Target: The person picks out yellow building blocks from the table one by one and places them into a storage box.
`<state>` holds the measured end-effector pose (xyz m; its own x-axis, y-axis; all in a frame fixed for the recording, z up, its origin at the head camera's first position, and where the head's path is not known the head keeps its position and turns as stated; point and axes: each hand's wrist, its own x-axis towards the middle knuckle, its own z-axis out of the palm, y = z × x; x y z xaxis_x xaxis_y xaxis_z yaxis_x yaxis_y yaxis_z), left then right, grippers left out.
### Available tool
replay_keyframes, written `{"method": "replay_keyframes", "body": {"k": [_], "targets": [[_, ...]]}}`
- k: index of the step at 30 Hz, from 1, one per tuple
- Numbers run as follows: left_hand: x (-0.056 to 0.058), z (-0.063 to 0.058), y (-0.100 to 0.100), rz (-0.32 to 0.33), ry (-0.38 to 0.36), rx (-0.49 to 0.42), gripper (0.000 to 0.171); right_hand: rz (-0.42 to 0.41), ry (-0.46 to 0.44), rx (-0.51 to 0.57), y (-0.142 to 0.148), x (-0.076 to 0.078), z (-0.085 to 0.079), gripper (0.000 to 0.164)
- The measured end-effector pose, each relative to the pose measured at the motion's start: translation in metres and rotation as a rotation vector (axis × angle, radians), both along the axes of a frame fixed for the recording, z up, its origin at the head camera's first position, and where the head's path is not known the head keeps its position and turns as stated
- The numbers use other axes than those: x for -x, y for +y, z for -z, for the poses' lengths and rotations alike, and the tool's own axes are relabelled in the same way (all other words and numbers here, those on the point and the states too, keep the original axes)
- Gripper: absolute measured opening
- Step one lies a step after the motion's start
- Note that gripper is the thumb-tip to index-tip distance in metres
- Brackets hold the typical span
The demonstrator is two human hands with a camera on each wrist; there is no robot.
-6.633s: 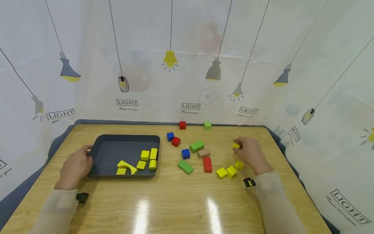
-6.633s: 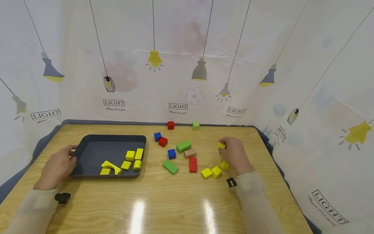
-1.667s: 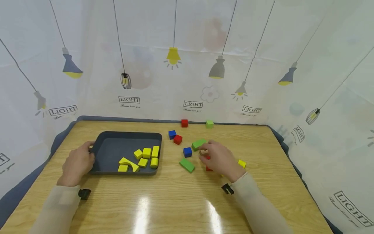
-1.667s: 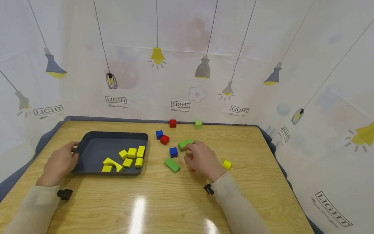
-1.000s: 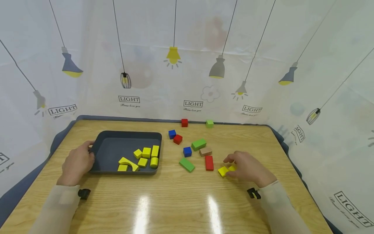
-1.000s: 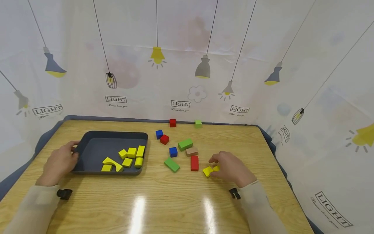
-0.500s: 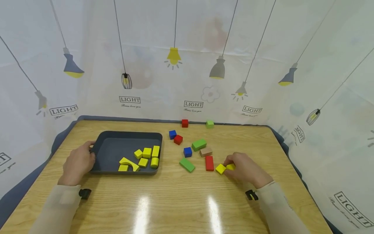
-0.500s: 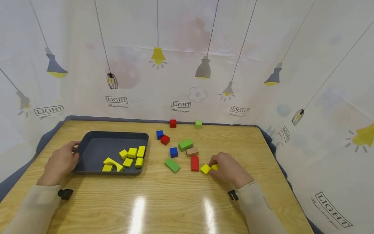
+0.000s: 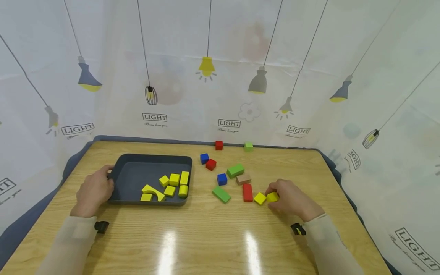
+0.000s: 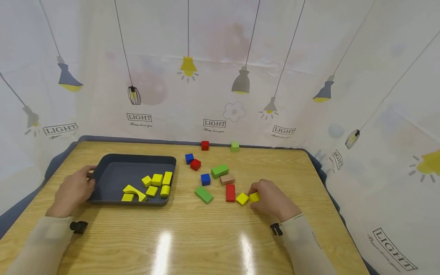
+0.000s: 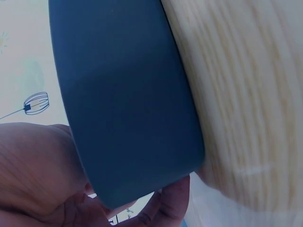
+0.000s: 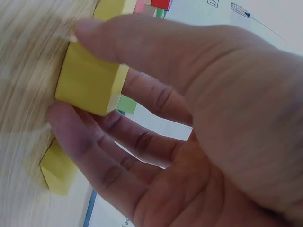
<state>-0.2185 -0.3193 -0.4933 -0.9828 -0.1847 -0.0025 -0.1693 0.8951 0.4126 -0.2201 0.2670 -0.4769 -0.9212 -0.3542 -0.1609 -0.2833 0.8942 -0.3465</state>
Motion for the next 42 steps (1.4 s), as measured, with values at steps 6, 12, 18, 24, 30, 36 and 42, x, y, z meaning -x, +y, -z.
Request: {"method": "replay_keyframes", "body": {"k": [6, 12, 18, 24, 30, 36, 42], "targets": [[0.000, 0.000, -0.001, 0.004, 0.003, 0.000, 0.051, 0.023, -0.002, 0.013, 0.002, 0.000, -0.002, 0.028], [0.000, 0.000, -0.001, 0.002, 0.002, -0.001, 0.051, 0.017, 0.016, 0.023, 0.002, 0.002, -0.004, 0.029], [0.000, -0.001, -0.001, 0.004, 0.000, 0.001, 0.052, -0.002, 0.050, 0.043, 0.000, 0.006, -0.007, 0.032], [0.001, -0.002, -0.001, 0.001, 0.002, 0.001, 0.051, -0.017, 0.087, 0.055, -0.007, 0.009, -0.012, 0.033], [0.000, 0.000, -0.002, -0.001, -0.001, -0.005, 0.051, -0.044, 0.128, 0.072, -0.017, 0.012, -0.018, 0.036], [-0.001, -0.001, -0.001, 0.003, -0.009, -0.009, 0.052, -0.068, 0.177, 0.097, -0.031, 0.013, -0.024, 0.036], [-0.001, -0.001, -0.001, 0.003, -0.012, -0.005, 0.052, -0.083, 0.204, 0.108, -0.047, 0.016, -0.029, 0.037]]}}
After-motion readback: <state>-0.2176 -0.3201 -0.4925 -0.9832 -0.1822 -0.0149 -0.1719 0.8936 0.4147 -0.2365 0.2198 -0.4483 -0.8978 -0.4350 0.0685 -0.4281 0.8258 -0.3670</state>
